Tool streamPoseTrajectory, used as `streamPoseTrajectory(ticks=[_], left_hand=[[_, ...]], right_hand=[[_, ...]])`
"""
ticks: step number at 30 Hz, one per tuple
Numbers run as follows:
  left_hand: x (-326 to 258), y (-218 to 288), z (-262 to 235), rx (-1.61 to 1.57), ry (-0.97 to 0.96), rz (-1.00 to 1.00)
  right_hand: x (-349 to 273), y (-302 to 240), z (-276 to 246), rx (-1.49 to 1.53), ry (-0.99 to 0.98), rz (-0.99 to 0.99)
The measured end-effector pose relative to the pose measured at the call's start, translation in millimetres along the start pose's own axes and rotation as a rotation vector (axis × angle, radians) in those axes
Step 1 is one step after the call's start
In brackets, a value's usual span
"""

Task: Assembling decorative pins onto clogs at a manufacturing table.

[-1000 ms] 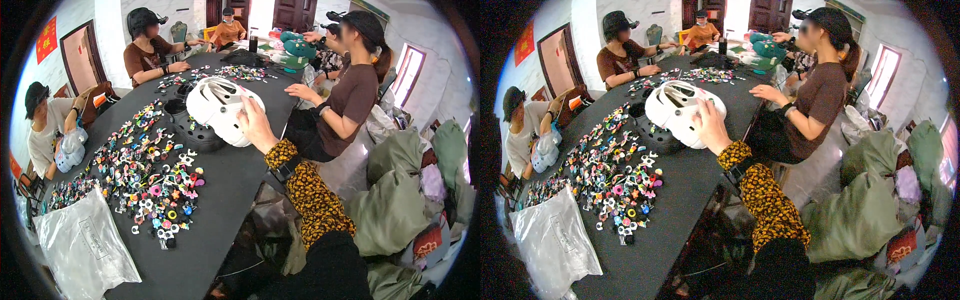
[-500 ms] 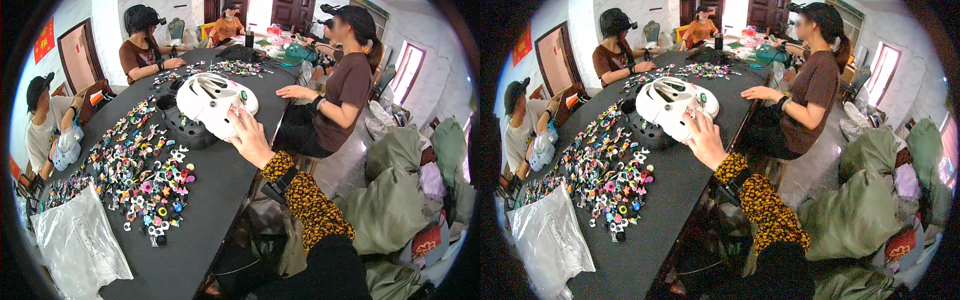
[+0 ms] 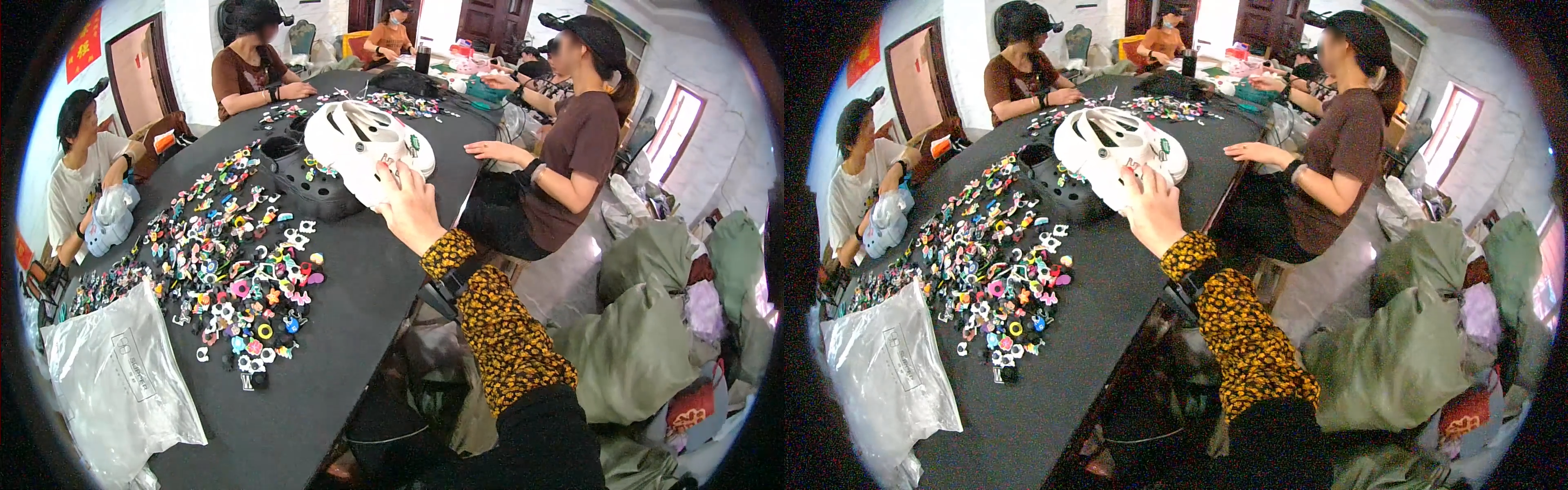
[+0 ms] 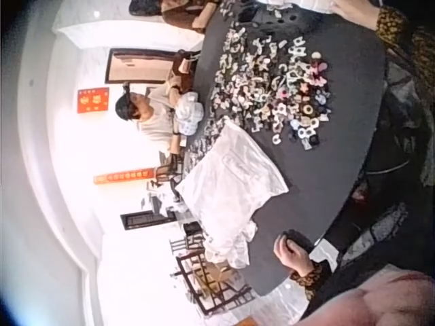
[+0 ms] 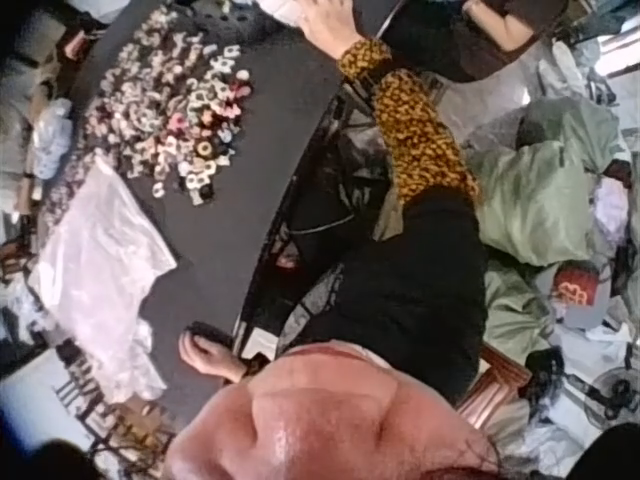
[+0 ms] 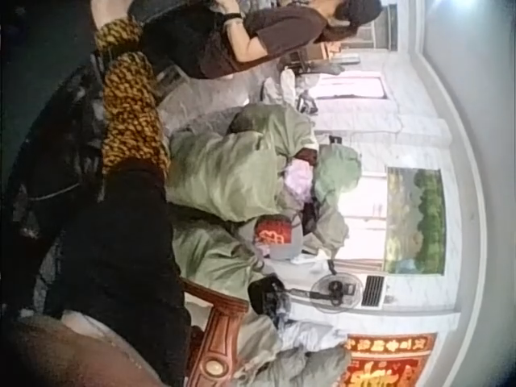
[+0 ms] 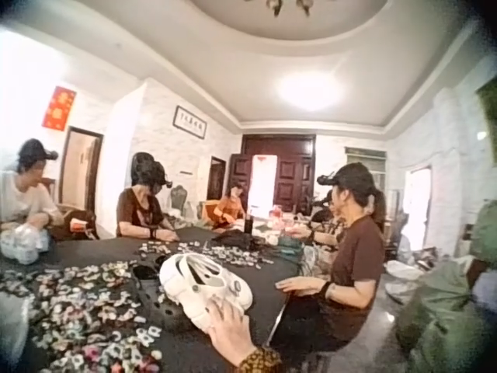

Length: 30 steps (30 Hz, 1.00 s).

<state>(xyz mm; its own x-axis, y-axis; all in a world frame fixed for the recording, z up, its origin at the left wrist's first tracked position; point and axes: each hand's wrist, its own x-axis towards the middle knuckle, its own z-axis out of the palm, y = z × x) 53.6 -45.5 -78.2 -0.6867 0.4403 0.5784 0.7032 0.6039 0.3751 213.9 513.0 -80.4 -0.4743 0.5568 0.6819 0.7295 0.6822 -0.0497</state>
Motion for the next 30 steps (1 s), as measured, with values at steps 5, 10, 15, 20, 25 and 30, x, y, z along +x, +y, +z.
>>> streamPoseTrajectory(ticks=[5,10,15,20,25,30], left_hand=[[0.2,4.1,-4.2,-0.005,-0.020,0.033],[-5.6,-4.3,-2.6,0.000,-0.020,0.039],[-6.9,-12.8,-2.4,-0.037,-0.003,0.083],[-16.0,-18.3,-6.9,-0.077,0.023,0.070],[-11.7,-11.8,-0.7,-0.044,0.007,0.071],[-30.2,-103.0,3.5,0.160,-0.104,0.108]], right_hand=[[1.3,18.4,-10.6,-0.008,0.026,0.058],[5.7,13.9,0.1,-0.022,0.062,0.032],[3.1,34.2,-3.1,0.124,0.037,0.024],[-29.5,26.9,-31.8,0.391,0.189,0.077],[-124.4,32.9,-44.5,0.343,0.308,0.088],[-245.8,66.1,-44.7,0.387,0.136,0.387]])
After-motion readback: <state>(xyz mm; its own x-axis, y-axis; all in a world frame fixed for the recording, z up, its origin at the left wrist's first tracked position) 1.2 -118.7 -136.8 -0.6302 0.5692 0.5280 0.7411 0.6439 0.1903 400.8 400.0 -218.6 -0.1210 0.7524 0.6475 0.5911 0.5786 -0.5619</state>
